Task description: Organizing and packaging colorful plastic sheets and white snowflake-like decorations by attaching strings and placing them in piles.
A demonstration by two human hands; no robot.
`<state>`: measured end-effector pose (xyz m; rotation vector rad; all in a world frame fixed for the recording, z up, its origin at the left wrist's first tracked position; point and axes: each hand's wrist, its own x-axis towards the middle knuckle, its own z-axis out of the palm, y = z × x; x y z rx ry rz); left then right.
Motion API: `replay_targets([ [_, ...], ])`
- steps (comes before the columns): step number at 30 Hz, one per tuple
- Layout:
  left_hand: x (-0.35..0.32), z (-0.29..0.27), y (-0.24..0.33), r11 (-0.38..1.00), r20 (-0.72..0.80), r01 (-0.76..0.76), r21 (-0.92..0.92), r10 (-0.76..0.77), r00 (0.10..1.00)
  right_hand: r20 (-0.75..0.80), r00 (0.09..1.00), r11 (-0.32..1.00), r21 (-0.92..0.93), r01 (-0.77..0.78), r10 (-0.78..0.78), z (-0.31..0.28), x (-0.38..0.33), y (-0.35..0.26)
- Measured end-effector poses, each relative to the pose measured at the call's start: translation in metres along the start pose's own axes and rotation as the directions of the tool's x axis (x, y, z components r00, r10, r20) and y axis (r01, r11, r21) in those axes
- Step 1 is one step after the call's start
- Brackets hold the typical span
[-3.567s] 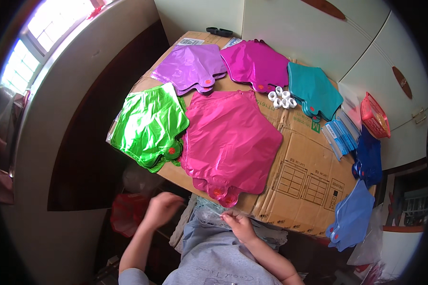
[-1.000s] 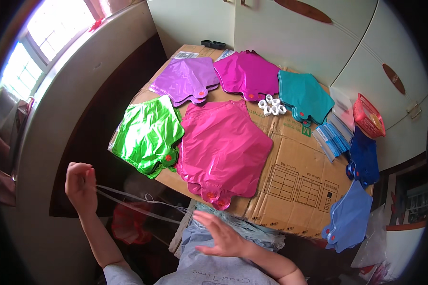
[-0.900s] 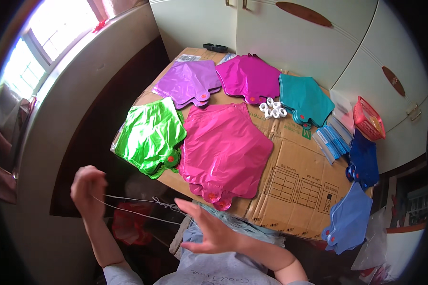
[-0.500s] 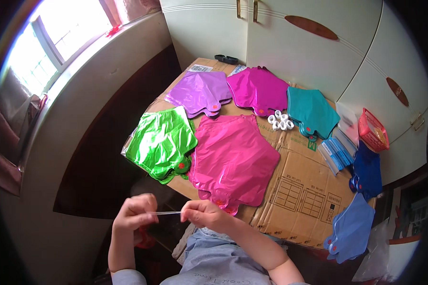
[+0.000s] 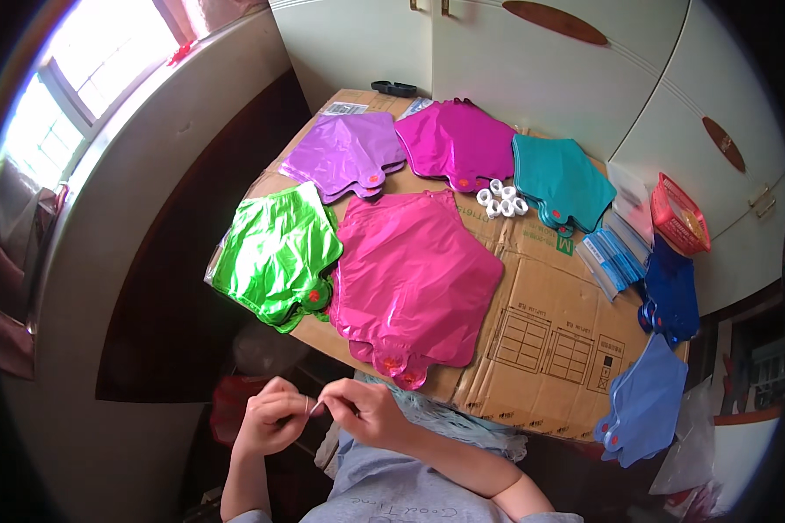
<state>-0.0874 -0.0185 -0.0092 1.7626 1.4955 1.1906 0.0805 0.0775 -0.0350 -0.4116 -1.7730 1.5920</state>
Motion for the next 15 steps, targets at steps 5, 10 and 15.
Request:
replay_targets([
  [5, -0.017, 0.001, -0.004, 0.903, -0.197, 0.064, -0.424, -0.161, 0.967, 0.064, 0.992, 0.993, -0.037, 0.111, -0.109, 0.034, -0.01, 0.028],
  [10, -0.022, -0.01, 0.006, 0.977, 0.06, 0.215, -0.009, -0.214, 0.975, 0.031, 0.999, 0.999, 0.038, -0.028, 0.027, 0.023, -0.005, 0.027],
  [15, -0.028, 0.002, -0.011, 0.947, -0.256, 0.303, -0.102, -0.32, 0.912, 0.055, 0.991, 0.988, -0.093, 0.126, -0.121, 0.044, -0.014, 0.046],
])
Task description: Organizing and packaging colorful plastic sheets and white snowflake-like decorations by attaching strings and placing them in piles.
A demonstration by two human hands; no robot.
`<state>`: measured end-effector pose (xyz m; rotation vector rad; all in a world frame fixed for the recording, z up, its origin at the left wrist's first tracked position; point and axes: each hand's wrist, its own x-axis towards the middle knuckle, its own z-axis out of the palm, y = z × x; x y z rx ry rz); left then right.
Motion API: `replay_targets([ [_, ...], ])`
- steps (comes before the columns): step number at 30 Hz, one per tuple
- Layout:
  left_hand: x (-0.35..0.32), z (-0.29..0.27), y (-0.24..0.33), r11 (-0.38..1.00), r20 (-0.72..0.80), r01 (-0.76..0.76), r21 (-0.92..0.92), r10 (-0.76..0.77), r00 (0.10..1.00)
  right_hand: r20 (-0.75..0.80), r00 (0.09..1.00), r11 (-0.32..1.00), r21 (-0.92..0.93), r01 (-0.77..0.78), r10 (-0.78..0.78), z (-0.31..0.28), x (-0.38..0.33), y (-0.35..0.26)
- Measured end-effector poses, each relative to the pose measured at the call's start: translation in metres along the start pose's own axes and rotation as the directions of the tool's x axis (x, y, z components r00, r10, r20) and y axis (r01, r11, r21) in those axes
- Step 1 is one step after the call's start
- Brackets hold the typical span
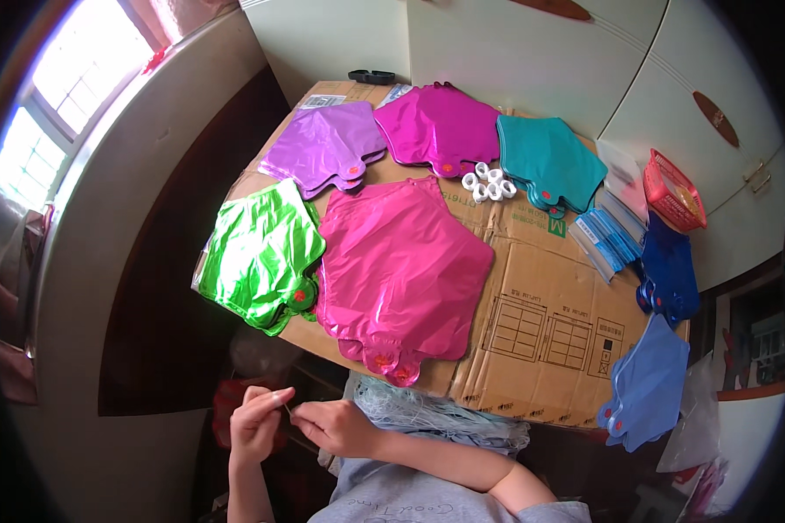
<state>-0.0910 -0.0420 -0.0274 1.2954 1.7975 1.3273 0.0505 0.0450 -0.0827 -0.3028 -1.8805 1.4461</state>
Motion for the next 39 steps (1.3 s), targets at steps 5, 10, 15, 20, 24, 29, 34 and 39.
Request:
replay_targets([
  [5, -0.001, -0.018, -0.008, 0.998, 0.349, 0.054, -0.039, -0.037, 0.936, 0.056, 0.998, 0.993, -0.113, 0.044, -0.038, -0.02, 0.001, 0.018],
  [10, -0.001, -0.002, -0.02, 0.771, -0.001, 0.146, -0.62, -0.187, 0.982, 0.063, 0.998, 0.999, -0.034, 0.01, -0.008, -0.016, -0.019, 0.035],
  [15, 0.019, -0.005, -0.02, 0.833, 0.517, -0.294, 0.469, 0.01, 0.856, 0.045, 0.998, 0.995, -0.089, -0.039, 0.044, -0.029, -0.027, 0.037],
  [20, 0.012, -0.007, -0.04, 0.521, 0.222, 0.189, -0.833, 0.002, 0.975, 0.081, 0.991, 0.928, -0.366, -0.074, 0.111, -0.043, -0.039, 0.038],
  [24, 0.023, -0.018, -0.05, 0.565, 0.159, 0.31, -0.764, -0.301, 0.94, 0.024, 0.988, 0.859, -0.497, -0.121, 0.153, -0.092, -0.089, 0.012],
  [29, 0.044, -0.035, -0.086, 0.372, 0.151, 0.426, -0.825, -0.581, 0.8, -0.066, 0.741, 0.365, -0.839, -0.403, 0.668, -0.15, -0.218, 0.041],
  [34, 0.069, -0.135, -0.157, 0.28, 0.014, 0.214, -0.936, -0.579, 0.816, -0.036, 0.889, 0.371, -0.9, -0.227, 0.457, -0.146, -0.231, 0.042],
  [39, 0.098, -0.335, -0.215, 0.601, -0.377, -0.039, -0.798, -0.449, 0.81, -0.028, 0.925, 0.31, -0.938, -0.154, 0.378, -0.143, -0.224, 0.038],
])
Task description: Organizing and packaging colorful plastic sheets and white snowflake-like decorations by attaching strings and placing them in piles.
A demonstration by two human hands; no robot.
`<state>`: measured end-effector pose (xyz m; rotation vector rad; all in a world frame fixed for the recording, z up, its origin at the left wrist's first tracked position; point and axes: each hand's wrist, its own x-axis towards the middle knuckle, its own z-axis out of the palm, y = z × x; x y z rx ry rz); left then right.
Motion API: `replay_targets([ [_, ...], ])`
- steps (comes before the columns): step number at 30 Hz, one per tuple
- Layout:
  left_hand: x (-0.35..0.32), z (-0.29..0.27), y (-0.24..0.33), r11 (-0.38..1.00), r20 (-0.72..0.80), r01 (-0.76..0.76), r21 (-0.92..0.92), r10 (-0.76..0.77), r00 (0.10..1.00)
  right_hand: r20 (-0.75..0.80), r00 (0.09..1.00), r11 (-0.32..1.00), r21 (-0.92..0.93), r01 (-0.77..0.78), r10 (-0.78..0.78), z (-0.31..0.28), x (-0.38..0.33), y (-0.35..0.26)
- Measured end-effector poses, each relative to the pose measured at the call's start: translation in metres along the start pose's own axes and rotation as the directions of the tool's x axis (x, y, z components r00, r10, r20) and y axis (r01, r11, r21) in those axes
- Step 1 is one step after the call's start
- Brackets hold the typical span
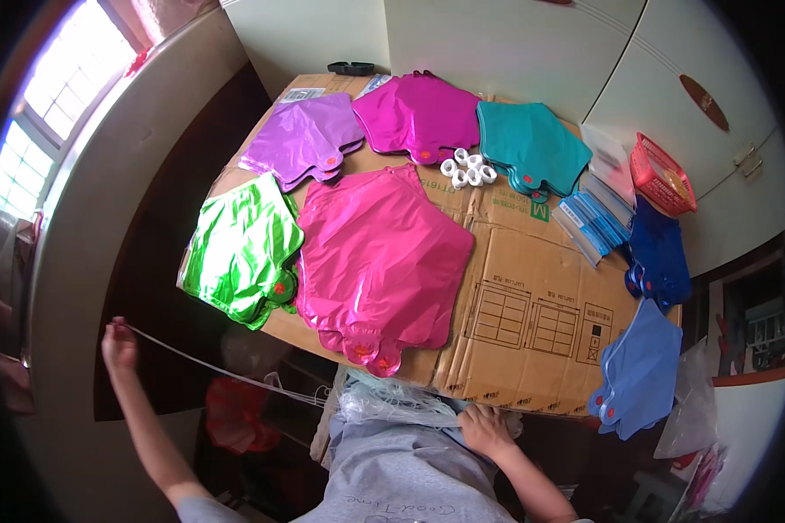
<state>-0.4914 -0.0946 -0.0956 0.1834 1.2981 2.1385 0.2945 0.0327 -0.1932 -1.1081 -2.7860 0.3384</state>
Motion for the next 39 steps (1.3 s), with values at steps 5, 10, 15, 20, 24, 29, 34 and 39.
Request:
replay_targets([
  [5, 0.07, -0.068, 0.278, 0.897, -0.008, -0.409, 0.168, 0.417, 0.909, -0.029, 0.999, 0.999, 0.046, 0.028, -0.027, 0.01, 0.0, 0.005],
  [10, 0.011, -0.017, 0.371, 0.729, 0.191, -0.587, 0.351, 0.558, 0.808, 0.177, 0.984, 0.98, 0.201, -0.015, -0.021, -0.024, 0.015, -0.013],
  [15, -0.178, 0.242, 0.074, 0.672, 0.421, -0.503, 0.544, 0.301, 0.856, -0.033, 0.95, 0.614, 0.756, 0.228, -0.312, -0.128, 0.076, -0.048],
  [20, -0.301, 0.368, -0.058, 0.657, 0.627, -0.112, 0.746, -0.636, 0.449, -0.395, 0.874, 0.296, 0.831, 0.471, -0.282, -0.148, 0.146, -0.099],
  [24, -0.295, 0.358, -0.112, 0.819, 0.755, 0.249, 0.517, -0.573, 0.318, -0.151, 0.939, 0.037, 0.985, 0.17, -0.308, -0.136, 0.153, -0.103],
  [29, -0.29, 0.33, -0.152, 0.723, 0.62, 0.566, 0.397, -0.666, 0.416, -0.129, 0.992, -0.485, 0.866, 0.12, 0.015, -0.115, 0.156, -0.089],
  [34, -0.314, 0.346, -0.169, 0.889, 0.655, 0.458, 0.023, -0.359, 0.665, -0.162, 0.986, 0.259, 0.954, 0.148, 0.034, -0.108, 0.153, -0.109],
  [39, -0.297, 0.332, -0.161, 0.767, 0.888, -0.473, 0.433, -0.273, 0.371, -0.286, 0.951, 0.261, 0.933, 0.249, 0.116, -0.14, 0.136, -0.099],
])
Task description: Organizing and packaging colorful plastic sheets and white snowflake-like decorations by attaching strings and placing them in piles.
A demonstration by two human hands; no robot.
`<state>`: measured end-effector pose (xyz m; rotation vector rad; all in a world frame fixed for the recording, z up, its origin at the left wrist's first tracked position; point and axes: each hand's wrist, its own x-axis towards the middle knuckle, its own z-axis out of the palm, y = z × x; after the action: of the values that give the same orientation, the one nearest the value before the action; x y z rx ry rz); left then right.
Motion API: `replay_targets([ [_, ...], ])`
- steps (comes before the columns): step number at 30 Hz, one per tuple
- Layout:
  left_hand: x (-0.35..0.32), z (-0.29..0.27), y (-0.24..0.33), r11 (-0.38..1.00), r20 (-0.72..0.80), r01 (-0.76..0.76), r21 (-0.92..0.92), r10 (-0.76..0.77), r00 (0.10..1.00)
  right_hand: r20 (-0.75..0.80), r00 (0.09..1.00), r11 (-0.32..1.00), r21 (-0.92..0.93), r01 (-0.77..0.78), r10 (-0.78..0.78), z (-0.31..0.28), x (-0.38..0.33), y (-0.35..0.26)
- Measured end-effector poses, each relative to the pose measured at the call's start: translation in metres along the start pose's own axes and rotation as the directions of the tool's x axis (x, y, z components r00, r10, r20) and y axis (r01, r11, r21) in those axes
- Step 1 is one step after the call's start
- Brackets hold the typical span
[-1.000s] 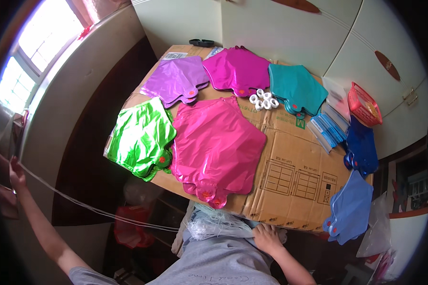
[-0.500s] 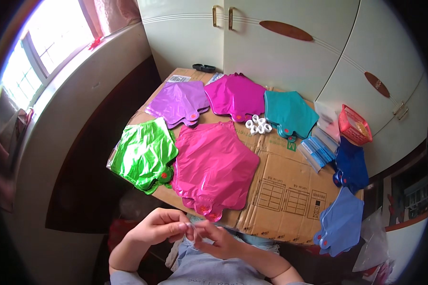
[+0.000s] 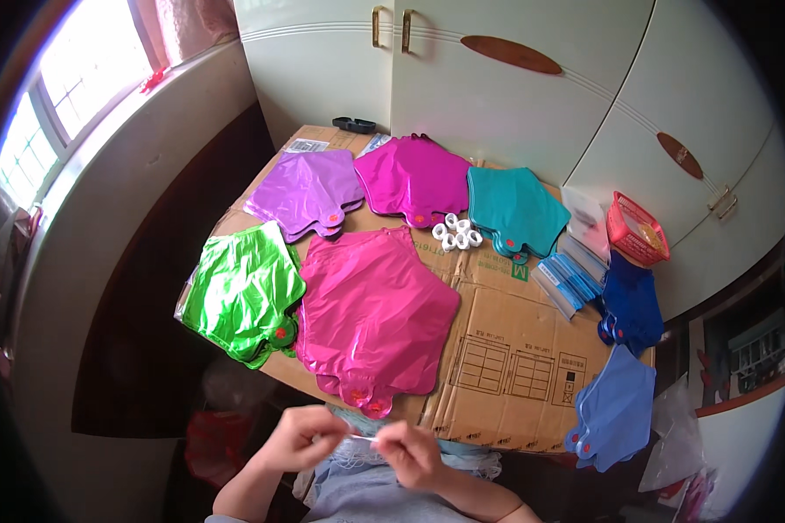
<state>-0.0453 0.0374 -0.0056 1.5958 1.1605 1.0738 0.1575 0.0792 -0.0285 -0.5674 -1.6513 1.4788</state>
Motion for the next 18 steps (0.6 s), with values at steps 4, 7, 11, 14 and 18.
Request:
replay_targets([
  [4, -0.008, 0.01, 0.004, 0.97, -0.112, -0.062, -0.234, 0.036, 0.993, 0.118, 0.993, 0.988, -0.153, 0.002, 0.016, 0.021, 0.004, 0.02],
  [7, 0.001, 0.009, 0.003, 0.918, -0.123, -0.131, 0.375, 0.189, 0.974, 0.113, 0.993, 1.0, -0.004, -0.023, 0.023, 0.023, 0.001, 0.022],
  [11, -0.025, -0.002, -0.013, 0.95, -0.096, -0.106, -0.292, 0.081, 0.992, 0.193, 0.966, 0.985, -0.036, -0.169, 0.173, 0.025, 0.012, 0.036],
  [14, -0.027, -0.009, -0.008, 0.995, -0.285, -0.024, 0.097, 0.051, 0.957, 0.194, 0.981, 0.998, -0.048, 0.038, -0.028, 0.043, 0.002, 0.043],
  [18, -0.038, -0.028, -0.015, 0.972, 0.202, 0.054, -0.23, -0.007, 0.979, 0.198, 0.98, 0.999, -0.041, 0.027, -0.019, 0.044, 0.008, 0.042],
])
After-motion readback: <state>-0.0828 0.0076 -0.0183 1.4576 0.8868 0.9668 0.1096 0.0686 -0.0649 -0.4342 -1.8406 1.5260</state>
